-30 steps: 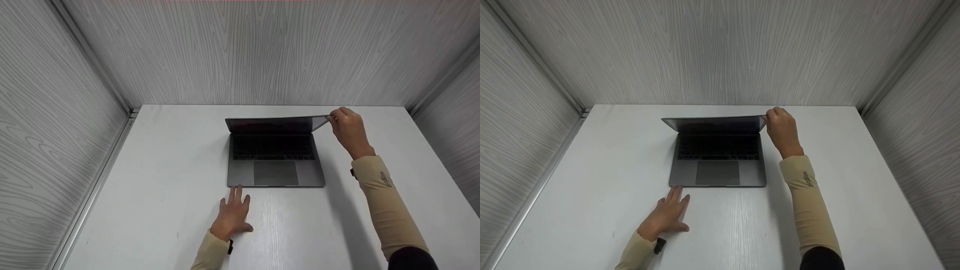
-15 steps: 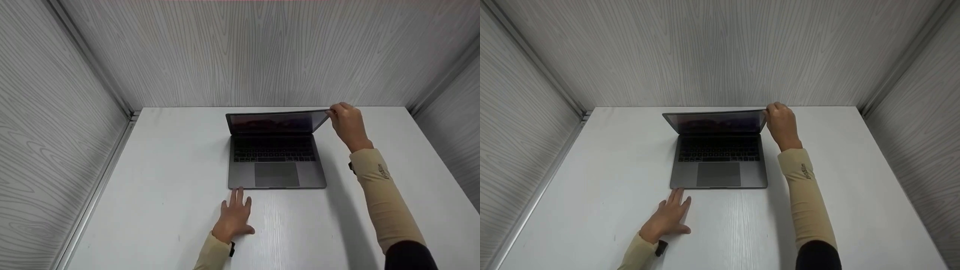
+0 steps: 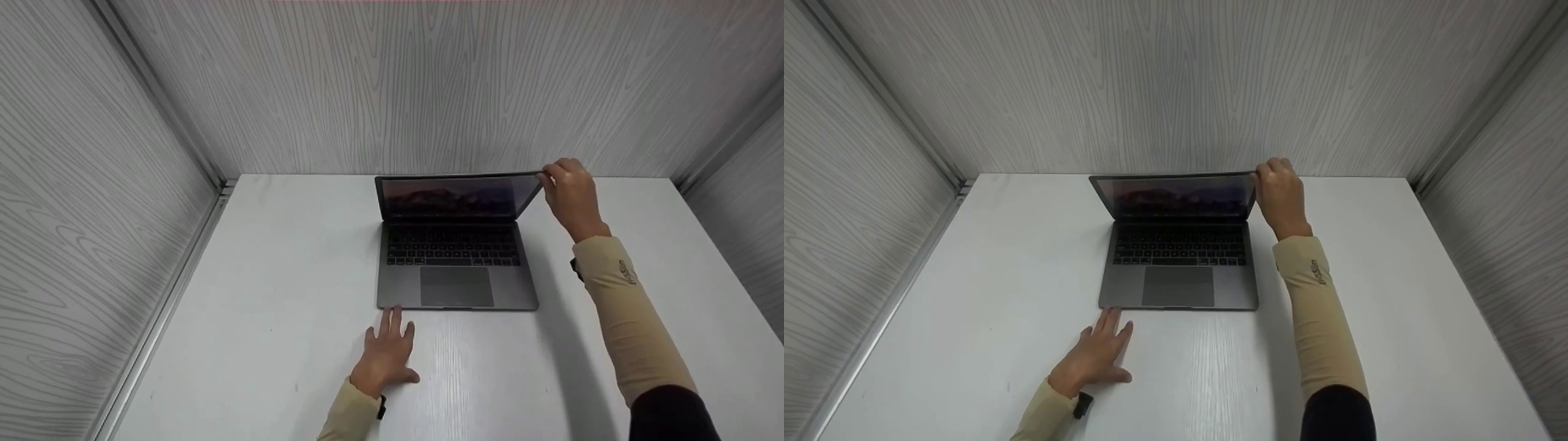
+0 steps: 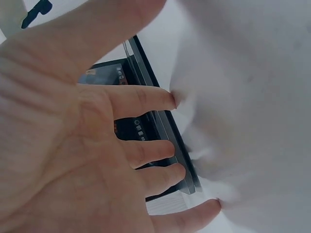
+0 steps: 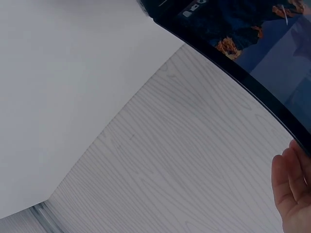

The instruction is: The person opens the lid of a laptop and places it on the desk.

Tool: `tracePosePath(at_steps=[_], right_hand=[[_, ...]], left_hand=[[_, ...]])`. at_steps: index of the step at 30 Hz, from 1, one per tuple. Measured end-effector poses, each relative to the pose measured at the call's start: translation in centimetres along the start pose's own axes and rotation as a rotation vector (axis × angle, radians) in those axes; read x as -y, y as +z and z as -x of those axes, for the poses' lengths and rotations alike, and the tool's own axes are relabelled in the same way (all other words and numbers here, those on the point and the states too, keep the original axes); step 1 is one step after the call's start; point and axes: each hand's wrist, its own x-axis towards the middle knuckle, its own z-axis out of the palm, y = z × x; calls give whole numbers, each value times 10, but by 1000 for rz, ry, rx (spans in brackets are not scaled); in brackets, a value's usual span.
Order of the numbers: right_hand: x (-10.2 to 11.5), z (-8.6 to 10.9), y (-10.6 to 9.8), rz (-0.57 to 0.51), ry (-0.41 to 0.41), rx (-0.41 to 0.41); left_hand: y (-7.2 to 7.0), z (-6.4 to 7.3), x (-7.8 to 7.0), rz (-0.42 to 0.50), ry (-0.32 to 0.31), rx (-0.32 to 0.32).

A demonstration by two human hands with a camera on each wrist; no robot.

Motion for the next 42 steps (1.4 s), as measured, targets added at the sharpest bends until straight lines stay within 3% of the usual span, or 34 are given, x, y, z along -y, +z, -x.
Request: tracePosePath(at_steps=[10, 16, 26, 35, 42], right_hand=[[5, 4, 5, -36, 70, -116], [11, -4, 7, -15, 82, -130], [20, -18, 26, 8, 112, -152], [10, -22, 26, -62, 187, -94], [11, -25, 23, -69, 217, 39]], left_hand=[[2, 5, 3, 66, 13, 17], [0, 4, 4, 91, 3, 23], [0, 9, 10, 94, -13, -3], [0, 7, 5, 49, 5, -21], [1, 8, 6, 38, -3, -15]])
